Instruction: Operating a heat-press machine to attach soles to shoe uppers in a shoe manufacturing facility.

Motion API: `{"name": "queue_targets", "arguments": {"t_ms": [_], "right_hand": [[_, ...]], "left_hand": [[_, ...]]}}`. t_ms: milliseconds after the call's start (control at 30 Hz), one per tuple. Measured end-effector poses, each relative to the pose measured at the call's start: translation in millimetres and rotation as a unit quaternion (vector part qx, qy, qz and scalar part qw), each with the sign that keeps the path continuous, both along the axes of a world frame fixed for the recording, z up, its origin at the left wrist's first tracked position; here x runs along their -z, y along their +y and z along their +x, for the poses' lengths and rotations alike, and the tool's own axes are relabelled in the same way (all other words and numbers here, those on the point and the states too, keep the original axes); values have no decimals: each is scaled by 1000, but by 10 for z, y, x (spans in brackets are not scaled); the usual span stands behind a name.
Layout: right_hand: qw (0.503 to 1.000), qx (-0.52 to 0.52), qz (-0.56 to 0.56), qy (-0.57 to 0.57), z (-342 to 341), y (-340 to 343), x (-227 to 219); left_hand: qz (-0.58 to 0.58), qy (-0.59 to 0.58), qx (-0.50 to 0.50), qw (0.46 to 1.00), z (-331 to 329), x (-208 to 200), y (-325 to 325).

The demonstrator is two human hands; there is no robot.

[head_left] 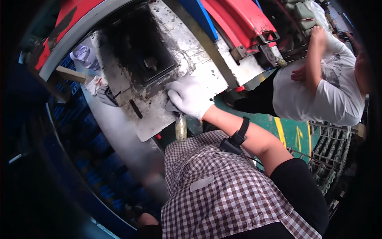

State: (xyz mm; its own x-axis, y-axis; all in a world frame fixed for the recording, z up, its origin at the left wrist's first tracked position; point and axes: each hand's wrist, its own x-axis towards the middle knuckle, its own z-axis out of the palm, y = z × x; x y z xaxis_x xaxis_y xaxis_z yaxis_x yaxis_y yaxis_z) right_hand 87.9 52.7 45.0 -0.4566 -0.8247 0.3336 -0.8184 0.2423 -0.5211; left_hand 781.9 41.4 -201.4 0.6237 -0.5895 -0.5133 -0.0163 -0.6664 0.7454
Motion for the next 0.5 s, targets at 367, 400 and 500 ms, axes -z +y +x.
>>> {"name": "queue_targets", "arguments": {"t_ms": [367, 400, 500], "right_hand": [[993, -95, -76, 8, 344, -43, -189], [985, -129, -116, 10, 550, -90, -283], [930, -277, 46, -237, 938, -210, -341]], "left_hand": [[-107, 529, -194, 819, -1397, -1440, 196], [-126, 301, 94, 940, -1498, -1478, 299], [-100, 578, 45, 809, -2427, -1950, 36]]}}
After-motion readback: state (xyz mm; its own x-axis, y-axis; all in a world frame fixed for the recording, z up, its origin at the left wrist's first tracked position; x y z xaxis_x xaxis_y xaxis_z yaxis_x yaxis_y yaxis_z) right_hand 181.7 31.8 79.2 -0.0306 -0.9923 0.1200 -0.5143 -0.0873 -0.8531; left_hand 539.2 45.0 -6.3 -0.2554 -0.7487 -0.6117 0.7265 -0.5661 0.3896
